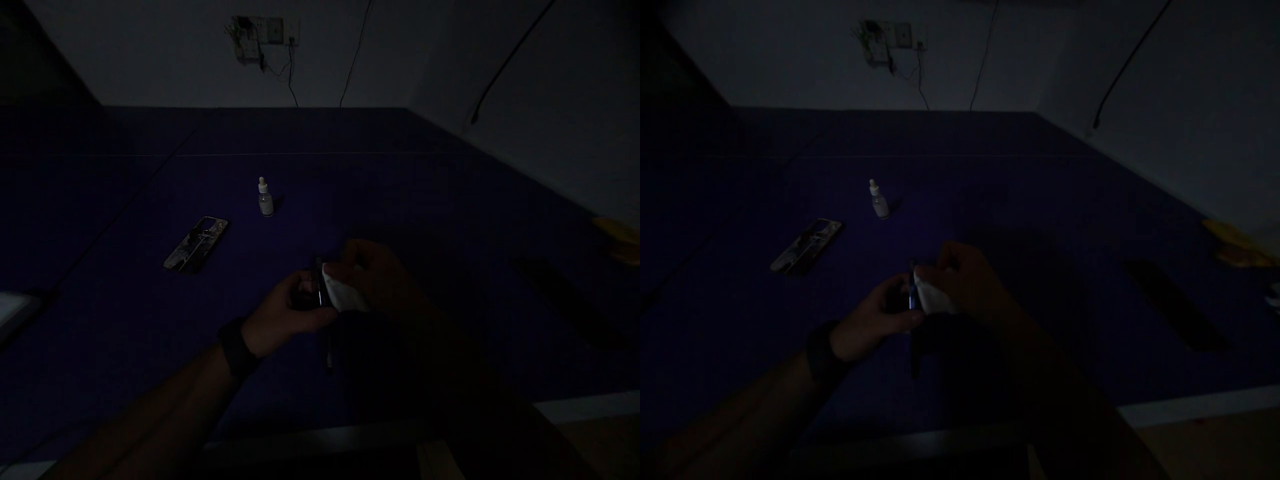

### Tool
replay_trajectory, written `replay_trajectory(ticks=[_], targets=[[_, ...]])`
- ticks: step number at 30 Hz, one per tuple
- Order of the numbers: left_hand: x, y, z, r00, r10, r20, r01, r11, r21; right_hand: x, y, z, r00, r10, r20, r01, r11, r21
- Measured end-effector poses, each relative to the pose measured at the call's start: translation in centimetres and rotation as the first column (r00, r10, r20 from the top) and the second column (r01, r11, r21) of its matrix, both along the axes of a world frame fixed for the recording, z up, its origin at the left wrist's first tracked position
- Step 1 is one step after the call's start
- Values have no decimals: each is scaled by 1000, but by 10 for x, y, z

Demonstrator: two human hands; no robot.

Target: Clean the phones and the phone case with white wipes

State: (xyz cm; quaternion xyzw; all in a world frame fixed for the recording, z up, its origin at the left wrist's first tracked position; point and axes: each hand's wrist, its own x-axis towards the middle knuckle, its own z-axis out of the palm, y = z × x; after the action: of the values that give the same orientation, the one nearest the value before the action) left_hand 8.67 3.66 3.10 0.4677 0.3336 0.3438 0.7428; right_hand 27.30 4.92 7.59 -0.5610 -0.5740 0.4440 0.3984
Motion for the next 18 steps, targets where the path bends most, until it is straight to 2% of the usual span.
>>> replay_trajectory(ticks=[4,9,12,18], targets=[[-2,8,1,999,46,9,-46,998,42,-4,6,-3,999,-13,-37,14,999,37],[-5,13,2,1000,25,5,-25,998,58,-11,21,1,999,-34,-4,34,994,105],[-7,12,1,1000,14,9,-15,998,59,-15,31,5,999,-33,-1,33,995,93],[-8,14,-3,1000,12,6,-12,999,48,-14,35,12,990,140,-18,-139,990,8]])
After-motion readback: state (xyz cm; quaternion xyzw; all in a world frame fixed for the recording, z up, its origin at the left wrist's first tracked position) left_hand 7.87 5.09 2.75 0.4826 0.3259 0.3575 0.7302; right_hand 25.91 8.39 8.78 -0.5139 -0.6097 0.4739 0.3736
